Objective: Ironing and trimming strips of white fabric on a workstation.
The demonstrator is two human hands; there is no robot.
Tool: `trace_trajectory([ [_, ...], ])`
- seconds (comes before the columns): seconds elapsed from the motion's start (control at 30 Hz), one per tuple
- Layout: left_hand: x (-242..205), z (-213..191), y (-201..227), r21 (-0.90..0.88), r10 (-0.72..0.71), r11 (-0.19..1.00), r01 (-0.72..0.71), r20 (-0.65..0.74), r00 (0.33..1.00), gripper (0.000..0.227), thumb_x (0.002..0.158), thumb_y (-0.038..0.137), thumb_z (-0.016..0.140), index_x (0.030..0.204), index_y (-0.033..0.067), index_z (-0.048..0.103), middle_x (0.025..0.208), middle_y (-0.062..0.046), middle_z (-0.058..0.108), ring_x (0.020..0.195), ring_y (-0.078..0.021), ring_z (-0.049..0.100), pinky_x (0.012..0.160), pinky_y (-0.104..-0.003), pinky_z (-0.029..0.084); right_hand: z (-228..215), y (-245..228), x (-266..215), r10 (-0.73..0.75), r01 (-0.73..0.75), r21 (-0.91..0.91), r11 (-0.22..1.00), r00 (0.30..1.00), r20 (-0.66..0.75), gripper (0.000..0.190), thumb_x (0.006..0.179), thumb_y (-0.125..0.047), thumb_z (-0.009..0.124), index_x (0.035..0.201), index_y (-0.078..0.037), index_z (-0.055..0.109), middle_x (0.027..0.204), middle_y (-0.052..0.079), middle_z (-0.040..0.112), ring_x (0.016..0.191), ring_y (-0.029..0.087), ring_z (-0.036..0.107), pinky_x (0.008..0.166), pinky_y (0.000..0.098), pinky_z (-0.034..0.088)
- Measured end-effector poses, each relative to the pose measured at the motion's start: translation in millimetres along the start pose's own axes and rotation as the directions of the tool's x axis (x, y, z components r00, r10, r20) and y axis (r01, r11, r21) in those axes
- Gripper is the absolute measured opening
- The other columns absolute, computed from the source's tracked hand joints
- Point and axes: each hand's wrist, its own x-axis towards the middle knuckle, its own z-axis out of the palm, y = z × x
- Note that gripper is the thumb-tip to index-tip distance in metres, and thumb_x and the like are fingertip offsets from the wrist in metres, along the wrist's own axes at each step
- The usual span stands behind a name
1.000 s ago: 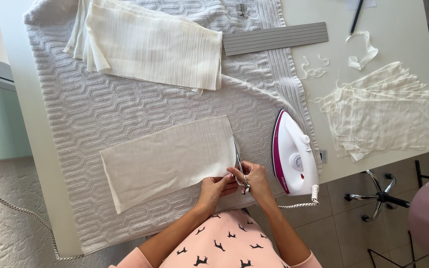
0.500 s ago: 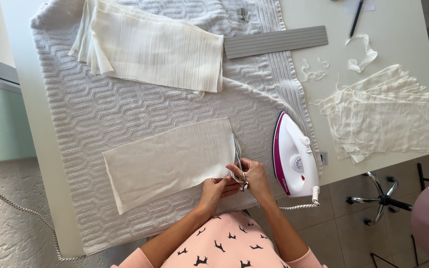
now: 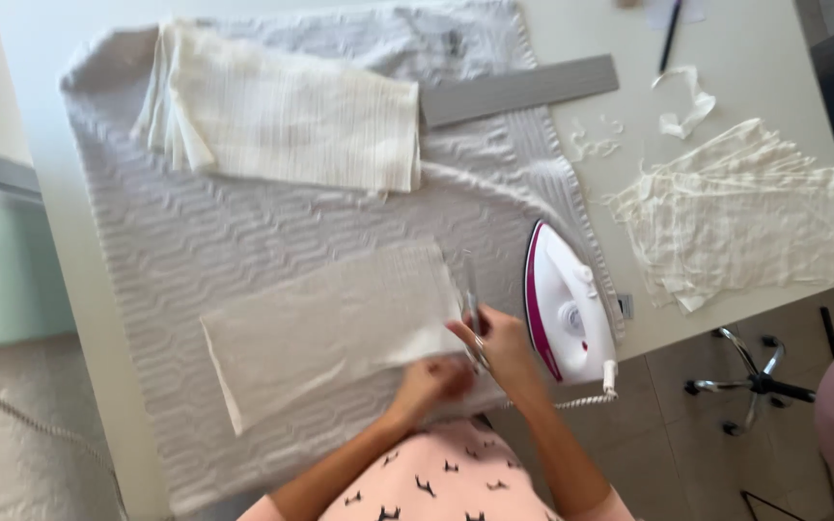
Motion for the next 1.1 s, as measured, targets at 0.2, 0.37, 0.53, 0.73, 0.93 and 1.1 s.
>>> trace_trajectory([
  [0.2, 45.9, 11.5, 86.2, 0.771, 0.474, 0.038, -0.635, 0.546, 0.691, 0.020, 0.085, 0.011, 0.075, 0.104, 0.0157, 0.074, 0.102, -0.001, 0.071, 0.088, -0.0175, 0.061, 0.078, -0.030, 0.052, -144.9, -9.0, -45.2, -0.005, 0.032, 0.049, 0.998, 0.876, -0.483, 0.020, 0.089, -0.004, 0.073, 0.107, -0.008, 0.067, 0.086, 0.001, 0.068, 0.072, 0.009, 0.061, 0.059, 0.0233, 0.045],
  [0.37, 120.8, -9.3, 123.0, 0.684, 0.204, -0.429, -0.590, 0.709, 0.675, 0.040, 0.066, 0.014, 0.088, 0.101, 0.0195, 0.068, 0.121, 0.000, 0.057, 0.117, -0.0260, 0.044, 0.098, -0.045, 0.035, -232.4, 140.5, 5.4, -0.063, -0.182, -0.299, 0.937, 0.753, -0.655, 0.040, 0.086, -0.016, 0.085, 0.117, -0.003, 0.062, 0.091, 0.007, 0.064, 0.068, 0.021, 0.060, 0.059, 0.0346, 0.047],
  [0.53, 178.2, -10.0, 127.0, 0.569, -0.125, -0.472, -0.673, 0.713, 0.690, 0.015, 0.070, 0.028, 0.085, 0.070, 0.0294, 0.069, 0.080, 0.006, 0.065, 0.093, -0.0224, 0.061, 0.078, -0.043, 0.048, -246.5, 210.6, 52.6, -0.217, -0.140, -0.434, 0.890, 0.707, -0.673, 0.067, 0.074, 0.011, 0.074, 0.138, 0.002, 0.057, 0.115, 0.027, 0.063, 0.108, 0.049, 0.062, 0.094, 0.0562, 0.050],
  [0.73, 214.4, 77.7, 213.0, 0.758, -0.227, 0.005, -0.652, 0.636, 0.737, 0.013, 0.080, 0.021, 0.081, 0.090, 0.0154, 0.074, 0.080, -0.003, 0.077, 0.084, -0.0247, 0.075, 0.077, -0.038, 0.058, -249.8, 251.2, 76.1, -0.172, -0.191, -0.492, 0.849, 0.781, -0.601, 0.064, 0.079, 0.004, 0.076, 0.140, -0.002, 0.055, 0.121, 0.023, 0.059, 0.117, 0.043, 0.060, 0.100, 0.0514, 0.047],
  [0.93, 255.9, 94.5, 211.6, 0.845, -0.381, 0.017, -0.534, 0.500, 0.778, 0.028, 0.073, 0.019, 0.083, 0.100, 0.0222, 0.078, 0.085, -0.004, 0.078, 0.080, -0.0211, 0.075, 0.070, -0.035, 0.061, -239.1, 213.3, 41.2, -0.219, -0.153, -0.497, 0.854, 0.761, -0.611, 0.065, 0.079, -0.010, 0.081, 0.139, -0.007, 0.056, 0.129, 0.017, 0.056, 0.122, 0.035, 0.056, 0.101, 0.0463, 0.042],
  [1.1, 300.3, 122.9, 235.0, 0.845, 0.017, 0.144, -0.515, 0.518, 0.855, 0.018, 0.071, 0.010, 0.072, 0.087, 0.0166, 0.077, 0.076, -0.005, 0.075, 0.075, -0.0222, 0.074, 0.067, -0.033, 0.060, -220.4, 167.8, 17.5, -0.208, -0.074, -0.392, 0.917, 0.752, -0.626, 0.050, 0.086, -0.013, 0.076, 0.133, -0.009, 0.058, 0.128, 0.014, 0.058, 0.122, 0.032, 0.058, 0.102, 0.0460, 0.044],
])
